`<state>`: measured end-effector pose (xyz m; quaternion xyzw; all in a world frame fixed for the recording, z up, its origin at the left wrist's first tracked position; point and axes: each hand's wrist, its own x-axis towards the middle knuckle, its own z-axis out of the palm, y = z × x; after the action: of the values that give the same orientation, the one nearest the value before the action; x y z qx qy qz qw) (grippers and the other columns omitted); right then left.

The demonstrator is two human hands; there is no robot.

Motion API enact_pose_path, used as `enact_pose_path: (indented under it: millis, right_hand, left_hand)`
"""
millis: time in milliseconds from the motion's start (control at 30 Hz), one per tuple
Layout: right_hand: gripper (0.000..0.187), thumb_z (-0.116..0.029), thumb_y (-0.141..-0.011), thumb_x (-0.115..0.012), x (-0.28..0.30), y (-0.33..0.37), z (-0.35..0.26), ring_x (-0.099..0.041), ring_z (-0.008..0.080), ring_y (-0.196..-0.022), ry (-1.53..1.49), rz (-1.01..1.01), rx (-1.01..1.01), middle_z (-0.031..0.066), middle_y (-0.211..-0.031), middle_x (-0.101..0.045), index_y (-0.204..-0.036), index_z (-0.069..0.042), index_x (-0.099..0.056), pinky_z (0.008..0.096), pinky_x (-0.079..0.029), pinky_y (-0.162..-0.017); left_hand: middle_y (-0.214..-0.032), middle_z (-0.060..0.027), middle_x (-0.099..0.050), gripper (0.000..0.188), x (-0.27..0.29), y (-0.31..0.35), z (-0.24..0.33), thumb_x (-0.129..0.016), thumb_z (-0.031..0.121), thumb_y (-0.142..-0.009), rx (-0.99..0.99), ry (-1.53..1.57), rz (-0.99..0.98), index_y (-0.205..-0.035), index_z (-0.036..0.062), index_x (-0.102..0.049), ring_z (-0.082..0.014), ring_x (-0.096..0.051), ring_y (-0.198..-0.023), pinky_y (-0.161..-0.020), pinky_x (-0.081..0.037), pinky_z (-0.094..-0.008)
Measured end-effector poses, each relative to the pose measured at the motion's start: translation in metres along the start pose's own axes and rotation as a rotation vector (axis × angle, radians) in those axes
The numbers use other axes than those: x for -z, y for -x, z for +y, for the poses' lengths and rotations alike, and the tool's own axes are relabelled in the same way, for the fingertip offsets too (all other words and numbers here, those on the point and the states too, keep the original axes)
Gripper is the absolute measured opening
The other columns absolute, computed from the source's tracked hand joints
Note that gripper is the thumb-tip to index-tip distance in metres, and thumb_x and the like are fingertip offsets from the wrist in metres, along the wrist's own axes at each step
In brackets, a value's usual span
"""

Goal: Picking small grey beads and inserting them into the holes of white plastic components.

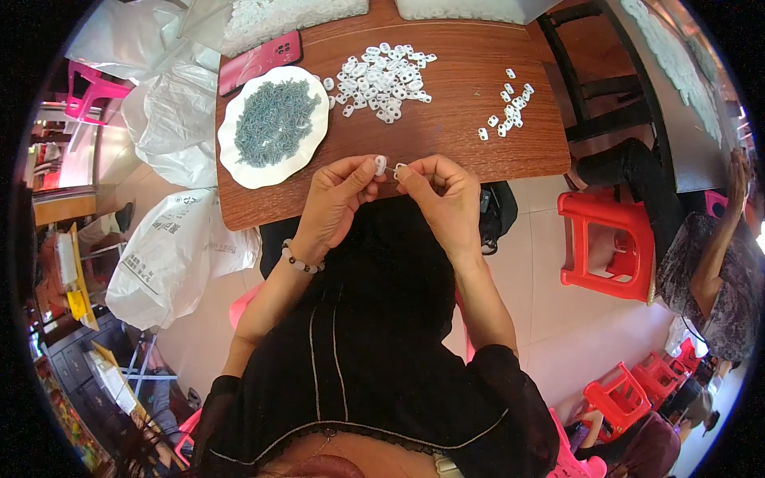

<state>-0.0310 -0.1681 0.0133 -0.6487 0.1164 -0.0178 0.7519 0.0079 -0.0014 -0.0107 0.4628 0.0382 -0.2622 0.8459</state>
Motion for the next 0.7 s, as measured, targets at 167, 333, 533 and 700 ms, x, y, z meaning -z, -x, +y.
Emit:
enact_pose_path:
  millis: [167,333,533,700]
  right_hand:
    - [0.009,-0.007,-0.086,-0.067,0.0002,-0.0010,0.0037,-0.057,0.0022,-0.063,0.014,0.008,0.011,0.0012,-0.072,-0.066,-0.084,0.001,-0.066,0.0157,-0.042,-0.057]
    - [0.005,-0.003,-0.087,-0.064,-0.0003,-0.0002,0.0036,-0.059,0.0039,-0.068,0.098,0.008,0.023,0.0018,-0.074,-0.065,-0.086,0.001,-0.065,0.0158,-0.044,-0.063]
    - [0.005,-0.003,-0.087,-0.064,-0.0015,0.0006,0.0038,-0.059,0.0040,-0.069,0.082,0.014,0.022,0.0019,-0.075,-0.065,-0.087,0.002,-0.065,0.0156,-0.044,-0.064]
    - [0.005,-0.003,-0.087,-0.064,-0.0003,0.0006,0.0024,-0.059,0.0039,-0.068,0.091,0.006,0.015,0.0019,-0.075,-0.065,-0.087,0.001,-0.065,0.0154,-0.044,-0.063]
  left_hand:
    - [-0.087,-0.0025,-0.067,0.022,-0.0013,0.0016,0.0006,-0.065,0.019,-0.091,-0.023,-0.062,0.010,-0.105,0.0015,-0.068,-0.0054,-0.056,-0.072,-0.065,-0.046,-0.0186]
    - [-0.086,-0.0020,-0.067,0.022,-0.0051,0.0030,0.0024,-0.065,0.018,-0.091,-0.106,-0.194,0.043,-0.105,0.0015,-0.068,-0.0050,-0.056,-0.070,-0.064,-0.046,-0.0182]
    - [-0.086,-0.0015,-0.067,0.022,-0.0053,0.0023,0.0027,-0.065,0.018,-0.091,-0.089,-0.177,0.052,-0.105,0.0013,-0.068,-0.0047,-0.056,-0.070,-0.064,-0.045,-0.0180]
    - [-0.085,-0.0014,-0.067,0.022,-0.0044,0.0022,0.0012,-0.065,0.019,-0.091,-0.091,-0.174,0.042,-0.104,0.0016,-0.068,-0.0046,-0.056,-0.070,-0.064,-0.045,-0.0180]
